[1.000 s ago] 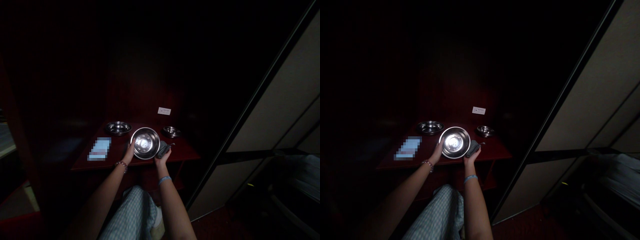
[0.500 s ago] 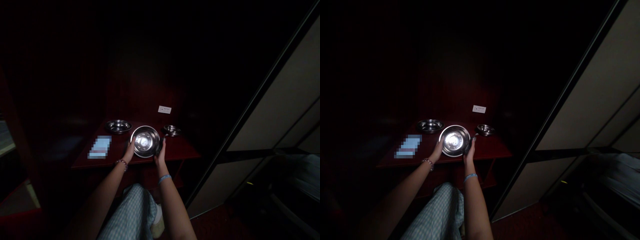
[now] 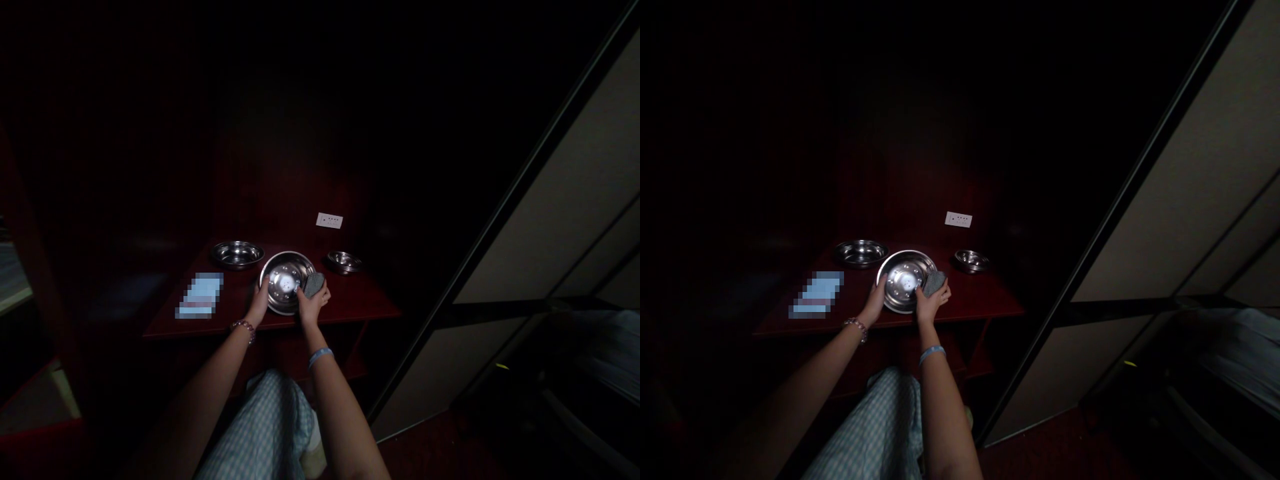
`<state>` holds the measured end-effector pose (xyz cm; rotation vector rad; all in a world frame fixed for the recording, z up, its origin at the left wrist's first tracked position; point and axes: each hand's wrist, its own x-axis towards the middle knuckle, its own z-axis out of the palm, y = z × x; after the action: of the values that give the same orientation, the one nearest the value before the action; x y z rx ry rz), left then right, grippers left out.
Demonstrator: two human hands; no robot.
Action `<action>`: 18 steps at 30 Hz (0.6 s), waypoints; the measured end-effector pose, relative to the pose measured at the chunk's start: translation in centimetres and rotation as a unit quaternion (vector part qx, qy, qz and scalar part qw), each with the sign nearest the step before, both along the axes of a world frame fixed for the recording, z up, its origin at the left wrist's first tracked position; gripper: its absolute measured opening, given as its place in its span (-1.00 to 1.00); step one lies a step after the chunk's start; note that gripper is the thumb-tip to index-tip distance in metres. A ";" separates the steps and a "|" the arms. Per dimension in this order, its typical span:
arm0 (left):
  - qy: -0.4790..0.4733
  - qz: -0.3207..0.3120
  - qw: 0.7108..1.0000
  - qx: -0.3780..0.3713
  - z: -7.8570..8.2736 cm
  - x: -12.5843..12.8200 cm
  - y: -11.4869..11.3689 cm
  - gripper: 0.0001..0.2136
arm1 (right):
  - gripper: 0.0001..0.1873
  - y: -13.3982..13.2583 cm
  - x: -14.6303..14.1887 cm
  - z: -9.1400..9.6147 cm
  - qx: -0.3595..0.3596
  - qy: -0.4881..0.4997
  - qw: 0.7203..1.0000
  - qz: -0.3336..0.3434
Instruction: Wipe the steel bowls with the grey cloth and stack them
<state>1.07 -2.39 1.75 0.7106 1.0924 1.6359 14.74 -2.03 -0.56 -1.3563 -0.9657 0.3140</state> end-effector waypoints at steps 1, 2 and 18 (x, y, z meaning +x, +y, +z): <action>0.003 -0.001 1.000 0.002 0.0 0.0 0.0 -0.70 | -0.01 -0.1 -0.1 0.1 0.017 -0.001 1.000 -0.002; 0.006 -0.001 1.000 0.005 0.1 0.0 -0.1 -0.71 | -0.01 -0.2 -0.3 0.2 0.034 0.004 0.999 -0.001; 0.019 -0.007 1.000 0.003 -1.3 -0.1 1.0 -0.65 | -0.68 0.8 2.2 0.3 0.137 0.433 0.882 0.126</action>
<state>0.98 -1.38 0.44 0.7527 1.1079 1.6202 16.92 -1.27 -0.31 -0.6886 -0.3909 0.8626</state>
